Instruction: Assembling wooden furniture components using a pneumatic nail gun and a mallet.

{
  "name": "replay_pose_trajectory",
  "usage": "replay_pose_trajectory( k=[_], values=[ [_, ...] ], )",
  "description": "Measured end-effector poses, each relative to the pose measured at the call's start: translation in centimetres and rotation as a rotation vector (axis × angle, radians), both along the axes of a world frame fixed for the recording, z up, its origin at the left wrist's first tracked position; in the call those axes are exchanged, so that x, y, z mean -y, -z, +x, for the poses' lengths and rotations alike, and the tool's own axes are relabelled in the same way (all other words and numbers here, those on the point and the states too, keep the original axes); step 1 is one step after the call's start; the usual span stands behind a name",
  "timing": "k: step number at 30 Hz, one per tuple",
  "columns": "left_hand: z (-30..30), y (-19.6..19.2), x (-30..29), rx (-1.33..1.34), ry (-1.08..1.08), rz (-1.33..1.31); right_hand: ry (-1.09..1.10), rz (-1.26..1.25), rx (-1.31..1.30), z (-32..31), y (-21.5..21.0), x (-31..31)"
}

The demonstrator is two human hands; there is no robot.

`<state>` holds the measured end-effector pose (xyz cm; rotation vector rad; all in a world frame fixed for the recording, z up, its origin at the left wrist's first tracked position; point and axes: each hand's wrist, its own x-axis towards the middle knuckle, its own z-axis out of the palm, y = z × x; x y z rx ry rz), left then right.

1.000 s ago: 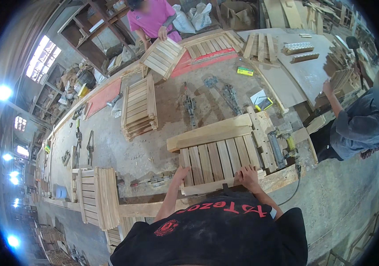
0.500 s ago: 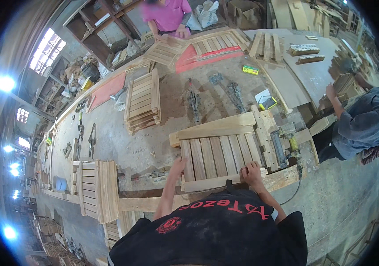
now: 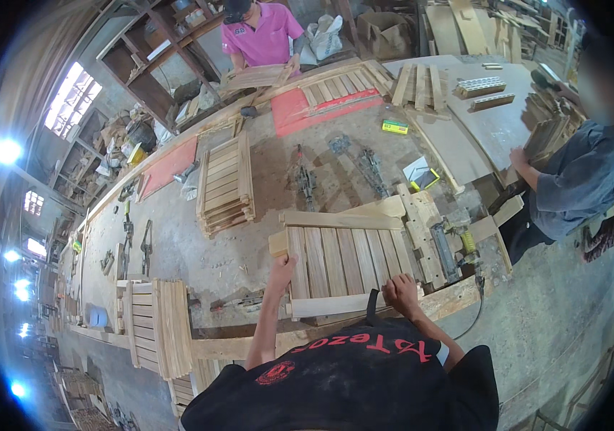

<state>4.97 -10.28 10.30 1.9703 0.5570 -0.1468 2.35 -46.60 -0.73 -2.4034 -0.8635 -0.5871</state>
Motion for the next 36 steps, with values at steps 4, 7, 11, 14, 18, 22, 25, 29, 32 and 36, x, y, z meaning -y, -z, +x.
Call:
replay_pose_trajectory(
  k=[4, 7, 11, 14, 18, 22, 25, 29, 32, 36],
  values=[
    [0.5, 2.9, -1.9, -0.070, 0.036, 0.093, -0.031, 0.002, -0.026, -0.4, 0.4, -0.6],
    [0.3, 5.7, -2.1, -0.169, -0.071, -0.151, 0.033, 0.011, -0.137, -1.0, 2.5, 0.0],
    [-1.3, 14.1, -6.5, -0.263, -0.175, -0.567, 0.030, 0.053, -0.150, -1.2, 3.5, -1.1],
    [-3.1, 17.3, -3.5, -0.135, -0.500, -0.363, 0.052, -0.025, -0.212, -0.8, 3.4, -0.1],
    [-4.8, 12.0, 1.7, -0.098, -0.509, -0.089, 0.154, -0.080, -0.271, -0.6, 3.5, 1.5],
    [-5.9, 14.4, 0.9, -0.008, -0.557, -0.296, 0.158, -0.004, -0.258, -0.5, 3.2, 1.7],
    [-6.6, 17.0, -2.1, -0.168, -0.428, -0.122, 0.172, 0.042, -0.271, -0.5, 3.4, 1.0],
    [-6.3, 17.2, -4.4, -0.377, -0.254, -0.138, 0.364, -0.070, -0.229, 0.8, 4.2, 1.8],
    [-6.2, 15.4, -1.4, -0.219, -0.293, -0.253, 0.456, -0.040, -0.272, 1.8, 4.3, 3.0],
    [-5.6, 12.2, 1.8, -0.188, -0.425, -0.044, 0.536, 0.297, -0.558, 4.9, 2.5, 2.3]
  ],
)
